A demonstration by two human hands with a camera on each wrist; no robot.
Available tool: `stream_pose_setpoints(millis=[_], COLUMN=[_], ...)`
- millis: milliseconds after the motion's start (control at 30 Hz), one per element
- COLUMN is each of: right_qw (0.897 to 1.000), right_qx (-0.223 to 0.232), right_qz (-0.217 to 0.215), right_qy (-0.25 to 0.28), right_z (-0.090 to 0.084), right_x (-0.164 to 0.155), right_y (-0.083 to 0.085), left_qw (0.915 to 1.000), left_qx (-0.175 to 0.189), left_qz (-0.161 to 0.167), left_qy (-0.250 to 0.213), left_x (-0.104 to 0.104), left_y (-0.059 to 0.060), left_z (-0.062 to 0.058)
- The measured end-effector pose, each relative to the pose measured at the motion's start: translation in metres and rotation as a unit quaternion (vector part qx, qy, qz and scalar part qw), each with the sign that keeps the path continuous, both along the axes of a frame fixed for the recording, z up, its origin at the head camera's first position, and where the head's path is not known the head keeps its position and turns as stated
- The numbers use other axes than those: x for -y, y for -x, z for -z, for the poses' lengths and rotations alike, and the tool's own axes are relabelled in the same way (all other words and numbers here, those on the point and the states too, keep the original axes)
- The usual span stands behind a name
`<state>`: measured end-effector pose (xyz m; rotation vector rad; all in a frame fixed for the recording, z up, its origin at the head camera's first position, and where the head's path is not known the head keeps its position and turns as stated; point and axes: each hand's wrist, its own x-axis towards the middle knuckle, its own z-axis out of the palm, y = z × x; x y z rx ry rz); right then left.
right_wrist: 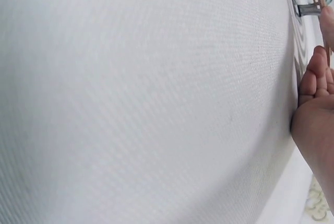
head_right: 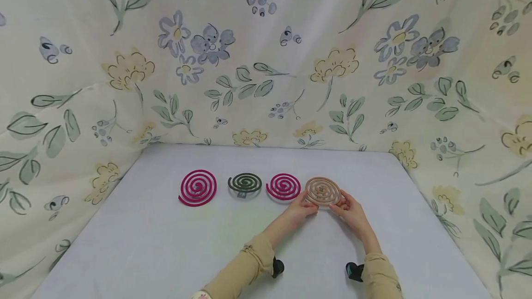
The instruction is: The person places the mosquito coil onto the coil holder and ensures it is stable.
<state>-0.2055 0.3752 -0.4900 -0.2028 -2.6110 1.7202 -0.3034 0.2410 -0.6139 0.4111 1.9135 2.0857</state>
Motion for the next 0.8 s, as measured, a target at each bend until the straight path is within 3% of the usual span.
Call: stream_pose_setpoints(millis=[33, 100, 233, 267, 300, 333, 367, 400, 500, 600, 633, 667, 733, 800], right_qw=[1.000, 1.000, 1.000, 1.000, 1.000, 1.000, 1.000, 1.000, 1.000, 1.000, 1.000, 1.000, 1.000, 1.000], right_qx=[0.000, 0.001, 0.000, 0.000, -0.001, -0.001, -0.001, -0.002, -0.002, -0.001, -0.001, -0.001, 0.000, 0.000], right_qz=[0.000, 0.001, 0.002, 0.001, 0.001, 0.001, 0.001, 0.001, 0.001, 0.000, 0.000, -0.001, -0.002, -0.003], right_qy=[-0.001, -0.004, -0.008, -0.007, -0.006, -0.006, -0.006, -0.005, -0.004, -0.004, -0.004, -0.003, -0.003, -0.003], right_z=[0.000, 0.000, -0.001, -0.001, 0.000, 0.000, 0.000, 0.000, 0.001, 0.001, 0.002, 0.001, 0.001, 0.001], right_x=[0.000, 0.000, 0.000, 0.000, 0.000, 0.000, 0.000, 0.000, 0.000, -0.001, -0.001, -0.001, -0.001, -0.001], right_y=[0.000, 0.000, 0.001, 0.001, 0.001, 0.000, 0.000, 0.000, 0.001, 0.001, 0.001, 0.001, 0.001, 0.001], left_qw=[1.0000, 0.9999, 0.9986, 0.9984, 0.9991, 0.9983, 0.9986, 0.9991, 0.9995, 0.9993, 0.9992, 0.9988, 0.9990, 0.9988], left_qx=[0.006, -0.003, 0.045, 0.049, 0.034, 0.048, 0.044, 0.031, -0.013, 0.004, 0.014, 0.017, 0.014, 0.005], left_qz=[0.007, 0.014, 0.018, 0.020, 0.023, 0.022, 0.023, 0.018, 0.022, 0.022, 0.028, 0.021, 0.022, 0.015], left_qy=[-0.003, -0.008, 0.020, 0.020, 0.009, 0.022, 0.017, 0.025, 0.018, 0.029, 0.026, 0.041, 0.037, 0.047], left_x=[-0.001, 0.008, 0.040, 0.043, 0.042, 0.043, 0.040, 0.036, 0.020, 0.021, 0.019, 0.022, 0.021, 0.016], left_y=[0.005, -0.003, -0.044, -0.047, -0.045, -0.047, -0.042, -0.041, -0.019, -0.020, -0.013, -0.021, -0.020, -0.013], left_z=[0.008, -0.006, -0.086, -0.092, -0.087, -0.092, -0.082, -0.080, -0.037, -0.040, -0.028, -0.043, -0.039, -0.026])
